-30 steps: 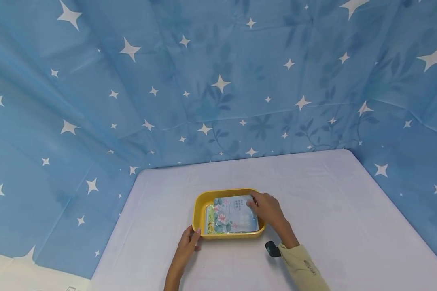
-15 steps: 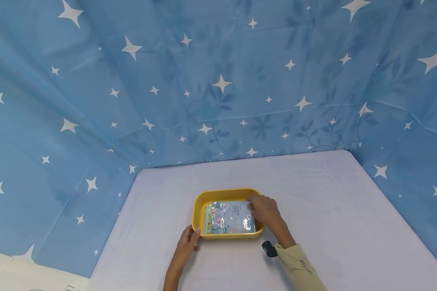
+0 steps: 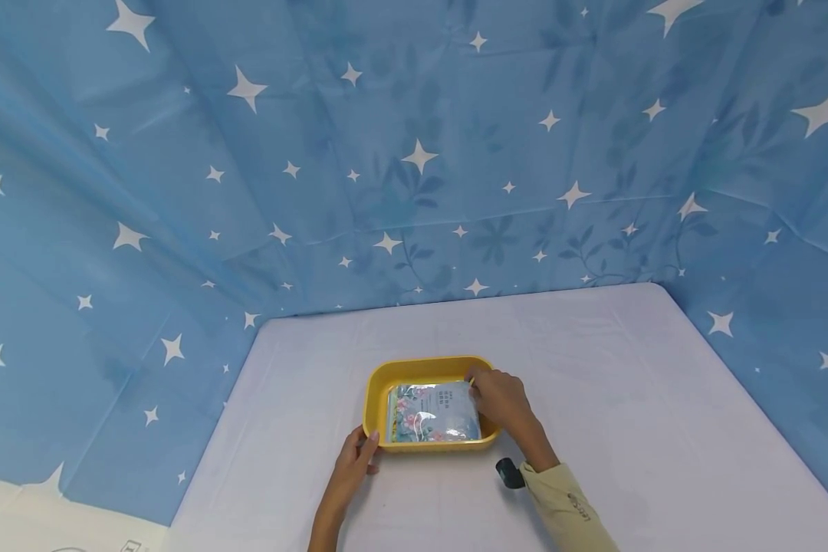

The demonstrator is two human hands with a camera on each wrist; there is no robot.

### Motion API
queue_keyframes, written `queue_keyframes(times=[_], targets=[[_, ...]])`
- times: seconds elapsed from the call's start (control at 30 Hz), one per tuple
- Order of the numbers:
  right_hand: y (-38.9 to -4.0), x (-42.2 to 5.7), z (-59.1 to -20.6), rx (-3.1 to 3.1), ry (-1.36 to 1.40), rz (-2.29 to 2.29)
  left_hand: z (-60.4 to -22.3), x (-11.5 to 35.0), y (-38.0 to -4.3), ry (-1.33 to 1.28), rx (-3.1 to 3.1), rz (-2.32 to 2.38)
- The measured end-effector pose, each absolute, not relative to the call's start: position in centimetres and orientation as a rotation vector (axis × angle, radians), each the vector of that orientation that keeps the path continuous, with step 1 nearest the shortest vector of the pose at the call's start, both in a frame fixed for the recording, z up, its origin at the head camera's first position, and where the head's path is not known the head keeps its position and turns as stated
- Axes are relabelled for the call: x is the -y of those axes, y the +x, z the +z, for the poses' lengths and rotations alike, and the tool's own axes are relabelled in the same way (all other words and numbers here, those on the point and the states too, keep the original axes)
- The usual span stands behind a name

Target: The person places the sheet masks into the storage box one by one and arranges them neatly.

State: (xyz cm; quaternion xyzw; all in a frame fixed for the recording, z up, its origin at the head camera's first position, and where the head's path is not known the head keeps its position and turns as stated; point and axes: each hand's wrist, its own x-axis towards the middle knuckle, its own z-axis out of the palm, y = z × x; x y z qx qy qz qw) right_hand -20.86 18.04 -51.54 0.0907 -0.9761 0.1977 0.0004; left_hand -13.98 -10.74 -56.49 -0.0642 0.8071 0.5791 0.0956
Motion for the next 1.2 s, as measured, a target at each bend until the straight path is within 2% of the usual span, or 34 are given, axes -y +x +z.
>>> queue_keyframes(times=[0.73,1.2], targets=[[-20.56,-17.67,-51.68,3.037,0.324,0.42,-56.48,10.59,-14.0,-0.223,-2.403,1.695],[-20.45,-17.88,-52.14,2.997,0.334,0.452,-56.84,10.51,-14.23,-0.223,-2.433,1.692]])
